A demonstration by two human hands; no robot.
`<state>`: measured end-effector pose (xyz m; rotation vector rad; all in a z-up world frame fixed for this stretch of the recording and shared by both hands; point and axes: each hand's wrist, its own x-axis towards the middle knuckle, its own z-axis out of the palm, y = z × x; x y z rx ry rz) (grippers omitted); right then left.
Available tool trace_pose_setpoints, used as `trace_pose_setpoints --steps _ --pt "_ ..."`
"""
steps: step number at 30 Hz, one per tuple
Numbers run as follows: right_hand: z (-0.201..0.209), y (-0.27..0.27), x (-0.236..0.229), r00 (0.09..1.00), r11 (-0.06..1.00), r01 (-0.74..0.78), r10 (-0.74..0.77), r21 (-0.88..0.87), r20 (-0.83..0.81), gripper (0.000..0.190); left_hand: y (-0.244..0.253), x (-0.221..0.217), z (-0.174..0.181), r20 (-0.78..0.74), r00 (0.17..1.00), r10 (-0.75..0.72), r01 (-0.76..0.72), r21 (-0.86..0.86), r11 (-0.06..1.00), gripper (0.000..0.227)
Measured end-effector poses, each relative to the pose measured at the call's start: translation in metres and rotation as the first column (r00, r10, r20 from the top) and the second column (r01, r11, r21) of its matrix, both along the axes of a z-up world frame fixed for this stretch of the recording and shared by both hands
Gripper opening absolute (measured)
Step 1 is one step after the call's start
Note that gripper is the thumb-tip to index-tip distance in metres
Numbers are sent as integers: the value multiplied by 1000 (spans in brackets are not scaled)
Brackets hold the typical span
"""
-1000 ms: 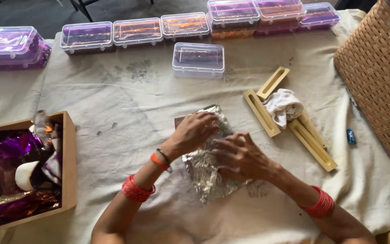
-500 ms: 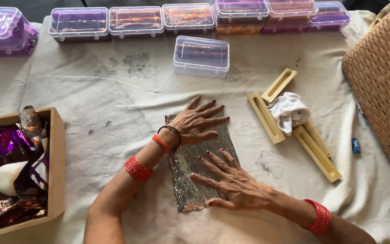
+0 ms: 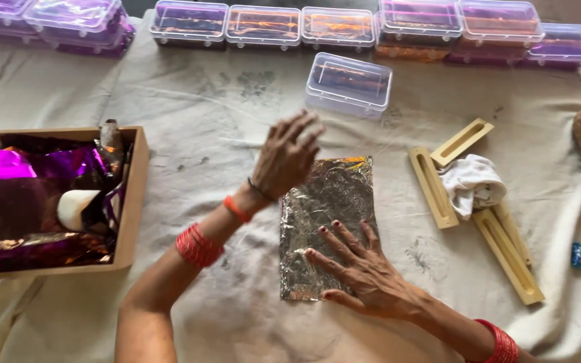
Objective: Cleaning wooden tubes with a cloth and wrapping them in silver and red decorative foil.
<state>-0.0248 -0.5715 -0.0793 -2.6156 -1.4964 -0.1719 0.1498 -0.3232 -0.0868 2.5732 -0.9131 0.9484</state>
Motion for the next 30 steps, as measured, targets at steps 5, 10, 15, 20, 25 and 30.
trace_pose_setpoints --steps 5,10,15,20,25,30 --pt "-3 0 -2 999 1000 10 -11 6 39 73 -28 -78 -14 -397 912 -103 113 2 994 35" --pt "-1 0 -2 997 998 32 -29 -46 68 73 -39 -83 18 -608 794 21 273 388 880 65" --pt "-5 -1 -8 998 995 64 -63 -73 16 74 -16 -1 -35 -515 855 55 195 419 887 66" --pt "9 3 -12 987 986 93 -110 -135 -119 74 27 4 22 -605 623 496 -203 488 849 68" --pt "-4 1 -8 984 991 88 -102 -98 -148 75 28 5 -14 -34 967 251 -253 -141 957 28" --pt "-3 -1 -8 993 994 84 -89 -65 -79 72 -36 -97 5 54 970 -235 241 -196 950 22"
